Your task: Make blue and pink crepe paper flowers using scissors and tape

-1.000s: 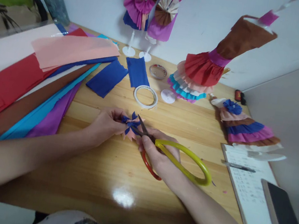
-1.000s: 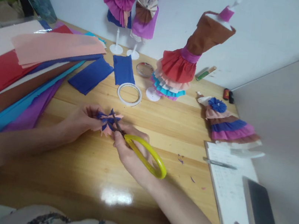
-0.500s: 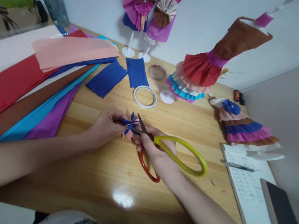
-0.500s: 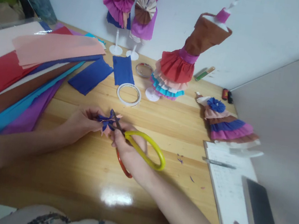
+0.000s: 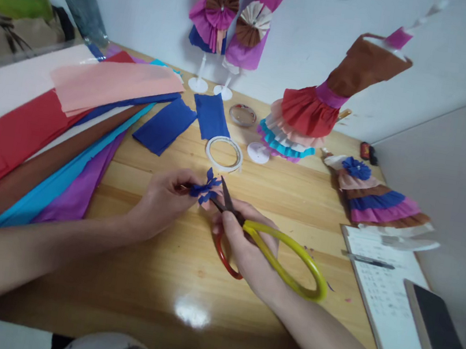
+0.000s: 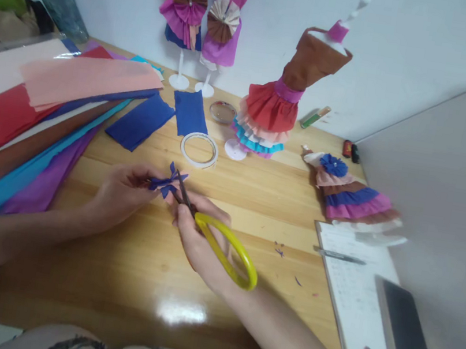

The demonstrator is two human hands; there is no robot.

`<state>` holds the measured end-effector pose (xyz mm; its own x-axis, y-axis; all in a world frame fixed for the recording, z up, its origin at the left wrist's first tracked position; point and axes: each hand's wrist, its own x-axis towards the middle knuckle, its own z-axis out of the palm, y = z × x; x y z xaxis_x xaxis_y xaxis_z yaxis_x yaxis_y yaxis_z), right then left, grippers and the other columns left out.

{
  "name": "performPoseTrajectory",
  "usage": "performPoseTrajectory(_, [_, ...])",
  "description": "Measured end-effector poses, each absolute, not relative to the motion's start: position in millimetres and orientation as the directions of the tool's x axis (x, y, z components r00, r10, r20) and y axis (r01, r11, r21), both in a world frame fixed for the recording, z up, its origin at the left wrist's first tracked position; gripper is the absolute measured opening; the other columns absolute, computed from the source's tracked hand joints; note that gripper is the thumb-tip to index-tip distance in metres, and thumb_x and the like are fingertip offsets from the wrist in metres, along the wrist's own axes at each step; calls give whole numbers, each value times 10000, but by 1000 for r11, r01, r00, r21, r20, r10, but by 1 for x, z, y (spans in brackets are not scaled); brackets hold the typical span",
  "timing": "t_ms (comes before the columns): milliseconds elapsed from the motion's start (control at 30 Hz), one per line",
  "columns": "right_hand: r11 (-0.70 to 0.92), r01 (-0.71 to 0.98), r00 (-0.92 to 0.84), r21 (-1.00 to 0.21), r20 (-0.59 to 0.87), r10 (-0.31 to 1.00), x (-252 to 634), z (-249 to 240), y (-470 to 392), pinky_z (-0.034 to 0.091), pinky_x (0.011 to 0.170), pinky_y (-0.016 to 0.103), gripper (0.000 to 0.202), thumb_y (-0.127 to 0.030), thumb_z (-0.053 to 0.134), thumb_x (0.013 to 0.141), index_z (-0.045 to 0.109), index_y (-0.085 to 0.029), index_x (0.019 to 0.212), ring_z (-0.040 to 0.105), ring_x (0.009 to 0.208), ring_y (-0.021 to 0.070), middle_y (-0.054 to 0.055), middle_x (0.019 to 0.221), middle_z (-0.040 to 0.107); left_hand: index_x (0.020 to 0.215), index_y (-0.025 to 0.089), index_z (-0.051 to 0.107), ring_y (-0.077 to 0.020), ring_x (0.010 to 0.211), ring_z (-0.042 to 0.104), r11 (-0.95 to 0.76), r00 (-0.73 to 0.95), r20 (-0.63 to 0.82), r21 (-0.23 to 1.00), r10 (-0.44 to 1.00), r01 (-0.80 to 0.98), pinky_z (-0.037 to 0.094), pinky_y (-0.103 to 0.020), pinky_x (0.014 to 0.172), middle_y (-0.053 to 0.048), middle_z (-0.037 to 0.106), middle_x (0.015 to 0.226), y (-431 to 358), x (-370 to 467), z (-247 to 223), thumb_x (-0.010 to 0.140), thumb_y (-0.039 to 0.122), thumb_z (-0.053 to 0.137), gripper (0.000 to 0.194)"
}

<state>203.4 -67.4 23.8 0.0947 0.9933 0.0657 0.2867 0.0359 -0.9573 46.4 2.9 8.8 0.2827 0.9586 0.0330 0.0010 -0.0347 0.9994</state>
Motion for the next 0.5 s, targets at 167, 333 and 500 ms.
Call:
performPoseTrajectory(167, [164, 260, 120, -951, 201, 972, 202, 18, -69, 557, 621, 264, 213, -299, 582, 907, 737, -228, 1035, 662, 628, 136, 5, 736, 703, 717, 157, 691, -128, 669, 629, -66, 228, 71, 997, 971, -28, 484, -234, 654, -8, 712, 706, 3, 46, 17, 693, 145, 678, 30])
performPoseTrajectory(333, [166, 227, 129, -960, 198, 972, 201, 11, -68, 560, 629, 264, 221, -316, 582, 915, 735, -236, 1054, 657, 629, 131, 13, 776, 720, 726, 153, 659, -131, 661, 646, 34, 238, 13, 981, 971, -193, 513, -238, 657, -4, 710, 712, 6, 48, 17, 654, 117, 720, 101])
performPoseTrajectory(500, [147, 188, 126, -971, 172, 977, 199, 12, -65, 570, 634, 258, 215, -321, 599, 898, 742, -234, 1033, 667, 623, 128, 15, 794, 733, 766, 133, 707, -157, 705, 671, 180, 283, -109, 955, 953, -235, 515, -260, 687, -34, 739, 747, 9, 47, 16, 655, 198, 786, 151])
